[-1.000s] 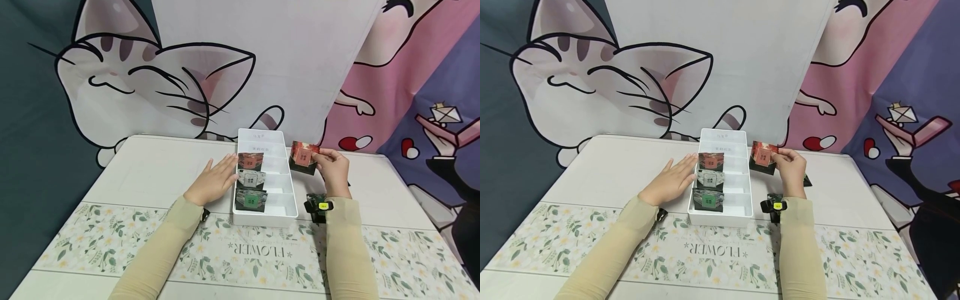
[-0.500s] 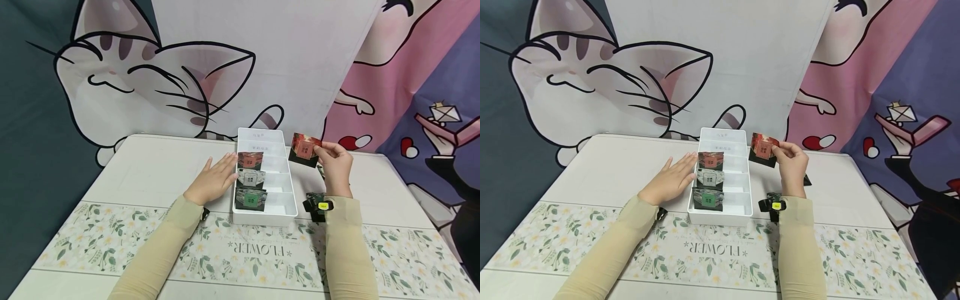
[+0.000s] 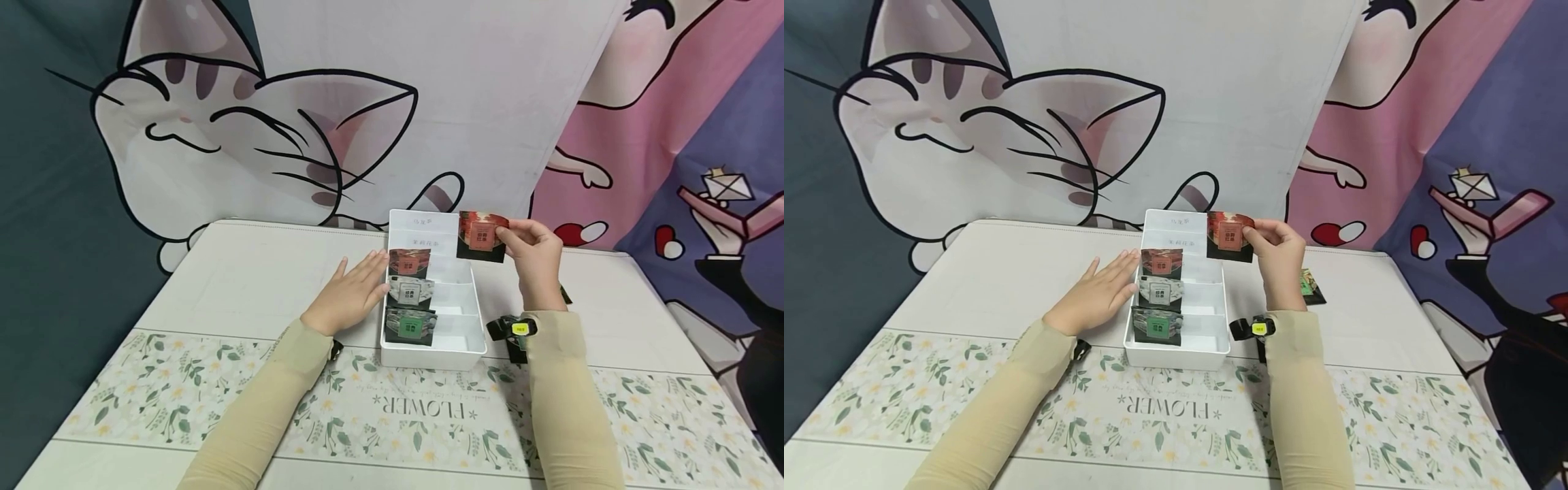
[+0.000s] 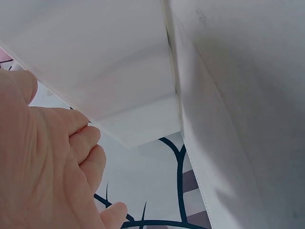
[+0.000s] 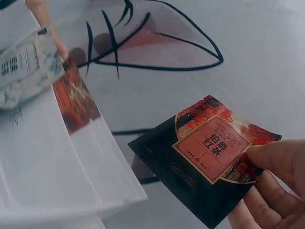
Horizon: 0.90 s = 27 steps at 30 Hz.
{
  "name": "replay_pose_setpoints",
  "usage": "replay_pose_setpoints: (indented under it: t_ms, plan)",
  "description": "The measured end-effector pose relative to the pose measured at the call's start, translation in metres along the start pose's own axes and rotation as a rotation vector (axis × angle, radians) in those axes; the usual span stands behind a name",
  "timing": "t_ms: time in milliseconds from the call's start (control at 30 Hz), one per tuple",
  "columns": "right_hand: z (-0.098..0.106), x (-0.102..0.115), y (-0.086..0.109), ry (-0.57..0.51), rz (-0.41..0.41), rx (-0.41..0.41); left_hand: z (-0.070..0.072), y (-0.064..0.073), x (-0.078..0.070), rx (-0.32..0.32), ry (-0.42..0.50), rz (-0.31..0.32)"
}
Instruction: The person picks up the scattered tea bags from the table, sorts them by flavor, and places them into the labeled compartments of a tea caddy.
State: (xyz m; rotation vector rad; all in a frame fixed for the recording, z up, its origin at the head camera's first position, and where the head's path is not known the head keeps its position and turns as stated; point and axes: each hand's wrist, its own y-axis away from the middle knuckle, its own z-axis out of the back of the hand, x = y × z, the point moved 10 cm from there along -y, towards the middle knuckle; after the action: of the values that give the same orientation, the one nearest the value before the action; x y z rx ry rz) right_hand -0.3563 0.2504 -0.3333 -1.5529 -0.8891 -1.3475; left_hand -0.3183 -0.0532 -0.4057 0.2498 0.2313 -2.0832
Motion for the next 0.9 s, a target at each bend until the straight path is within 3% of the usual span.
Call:
replay_pose_setpoints:
  t_ms: [300, 567, 900]
  plan:
    - [-0.028, -0.004, 0.005, 0.028, -0.062, 0.075, 0.000, 0.000, -0.001, -0.001, 0.012, -0.007]
    - [-0.045, -0.007, 0.007, -0.096, -0.141, 0.114, -0.001, 0.000, -0.001, -0.008, 0.013, -0.005]
    - [-0.062, -0.007, 0.010, -0.110, -0.154, 0.167, 0.000, 0.001, 0.000, -0.005, 0.016, -0.002]
